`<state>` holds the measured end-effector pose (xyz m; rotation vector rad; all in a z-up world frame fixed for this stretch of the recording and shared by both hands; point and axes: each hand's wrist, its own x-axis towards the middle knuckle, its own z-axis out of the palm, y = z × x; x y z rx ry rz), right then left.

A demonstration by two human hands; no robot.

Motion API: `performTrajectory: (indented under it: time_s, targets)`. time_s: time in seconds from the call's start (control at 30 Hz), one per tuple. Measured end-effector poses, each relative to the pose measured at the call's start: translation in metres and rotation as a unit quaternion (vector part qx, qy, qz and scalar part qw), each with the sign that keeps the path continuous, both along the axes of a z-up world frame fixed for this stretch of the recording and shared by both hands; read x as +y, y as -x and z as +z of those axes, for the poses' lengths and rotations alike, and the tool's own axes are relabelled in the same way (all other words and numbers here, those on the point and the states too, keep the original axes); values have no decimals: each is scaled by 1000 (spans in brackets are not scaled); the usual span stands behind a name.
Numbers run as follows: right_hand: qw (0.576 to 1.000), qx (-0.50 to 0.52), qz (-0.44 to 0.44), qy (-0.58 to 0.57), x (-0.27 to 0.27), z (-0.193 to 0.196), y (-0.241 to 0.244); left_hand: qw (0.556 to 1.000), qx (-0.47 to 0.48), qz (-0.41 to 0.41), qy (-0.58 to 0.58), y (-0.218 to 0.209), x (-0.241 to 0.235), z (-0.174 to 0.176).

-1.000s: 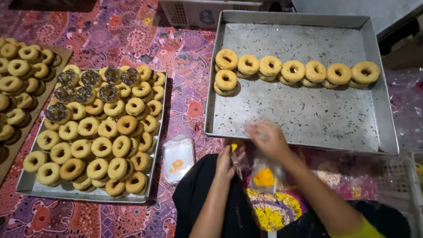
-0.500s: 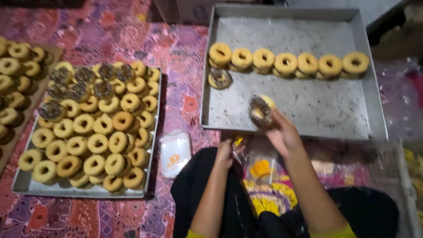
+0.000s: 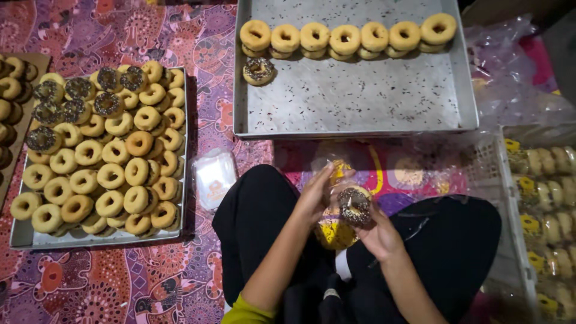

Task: The person sits on the floor and repeatedly picks up donuts from a metal tray, places them into small clear plastic bags, and sets the filled bags into a white crate. The person handles both plain and chocolate-sprinkled donuts.

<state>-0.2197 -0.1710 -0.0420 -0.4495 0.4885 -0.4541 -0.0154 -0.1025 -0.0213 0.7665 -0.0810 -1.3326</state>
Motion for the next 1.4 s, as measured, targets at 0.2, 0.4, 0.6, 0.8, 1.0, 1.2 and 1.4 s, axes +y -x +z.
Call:
performTrajectory:
  time_s: [0.2,0.4,0.6,0.8,1.0,1.2,1.4]
  targets:
    - [999,16,29,26,-3,9,14,987,-162,15,2,6,9,43]
    - [1000,-5,8,30,-2,9,17,983,-184,13,13,31,3,37]
    - [999,29,5,-31,-3,28,24,994,-110,27,-9,47,0,13]
    - [936,214,-59,272,-1,60,19,996,65,-16,64,78,9,-23]
    - [568,174,-42,804,-21,82,28,997,-59,-39,-23,75,29,-9]
    - [748,324,56,576,-22,101,22,875,-480,18,58,79,57,10]
    - [596,244,-74,761,-11,139,31,935,-355,-1,18,89,60,22]
